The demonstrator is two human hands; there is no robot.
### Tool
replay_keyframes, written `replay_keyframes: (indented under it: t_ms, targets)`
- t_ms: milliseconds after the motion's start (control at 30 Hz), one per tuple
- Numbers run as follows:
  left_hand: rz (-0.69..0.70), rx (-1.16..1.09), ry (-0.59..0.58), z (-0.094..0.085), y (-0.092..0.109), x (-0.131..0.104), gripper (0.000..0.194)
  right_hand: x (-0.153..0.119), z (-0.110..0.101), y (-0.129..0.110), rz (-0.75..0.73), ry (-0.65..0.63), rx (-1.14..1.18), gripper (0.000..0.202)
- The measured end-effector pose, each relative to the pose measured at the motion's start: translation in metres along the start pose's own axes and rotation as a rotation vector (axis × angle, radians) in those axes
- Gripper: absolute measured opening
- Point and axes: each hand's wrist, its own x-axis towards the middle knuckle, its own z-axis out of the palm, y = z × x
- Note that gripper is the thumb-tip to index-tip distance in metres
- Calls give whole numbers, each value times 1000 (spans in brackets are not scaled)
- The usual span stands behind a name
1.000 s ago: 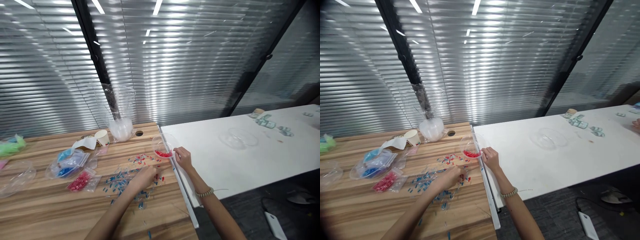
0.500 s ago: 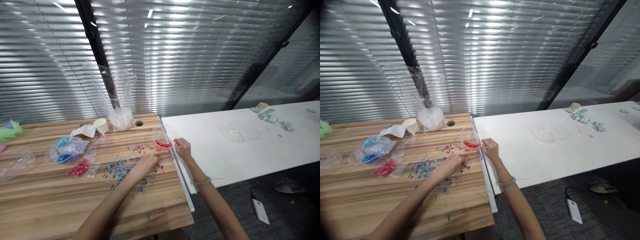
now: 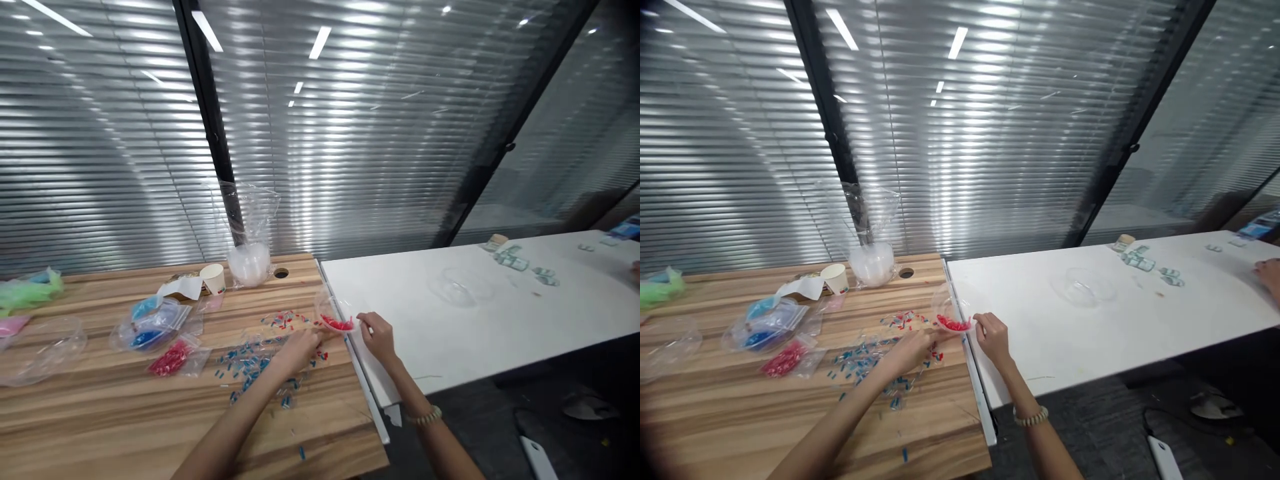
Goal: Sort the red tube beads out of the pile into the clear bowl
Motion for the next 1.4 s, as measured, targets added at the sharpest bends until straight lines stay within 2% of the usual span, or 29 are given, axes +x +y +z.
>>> replay_keyframes:
  t_ms: [100, 267, 400, 600, 733, 867, 1000, 1133, 1200, 1267, 1400]
  targets:
    - [43, -56, 21, 1, -1, 1, 50, -17, -28, -9, 45, -32, -6, 25]
    - [-35, -16, -46, 4, -2, 4, 26, -57, -65, -19, 142, -86, 2, 25]
    - [-39, -1, -67, 6, -3, 5, 23, -81, -81, -25, 281, -192, 37, 27]
    - [-26, 39, -73, 11, -5, 3, 26, -78, -91, -38, 449, -398, 58, 40]
    - [-24, 54, -66, 14, -2, 3, 29, -71, -93, -48, 471, -461, 77, 49]
    - [7, 45, -37, 8, -3, -1, 30, -80, -97, -56, 499, -418, 97, 53]
    - [28, 8, 69, -15, -3, -7, 28, -104, -103, -66, 515, -284, 124, 53]
    - [72, -110, 192, -36, 16, 1, 24, -126, -110, -77, 549, -199, 144, 49]
    - [146, -171, 230, -37, 31, 14, 24, -130, -111, -80, 552, -188, 149, 47]
    - [201, -96, 149, -31, 45, 30, 25, -128, -110, -79, 546, -191, 151, 46]
    - [206, -39, 94, -17, 57, 50, 21, -107, -100, -67, 529, -259, 134, 47]
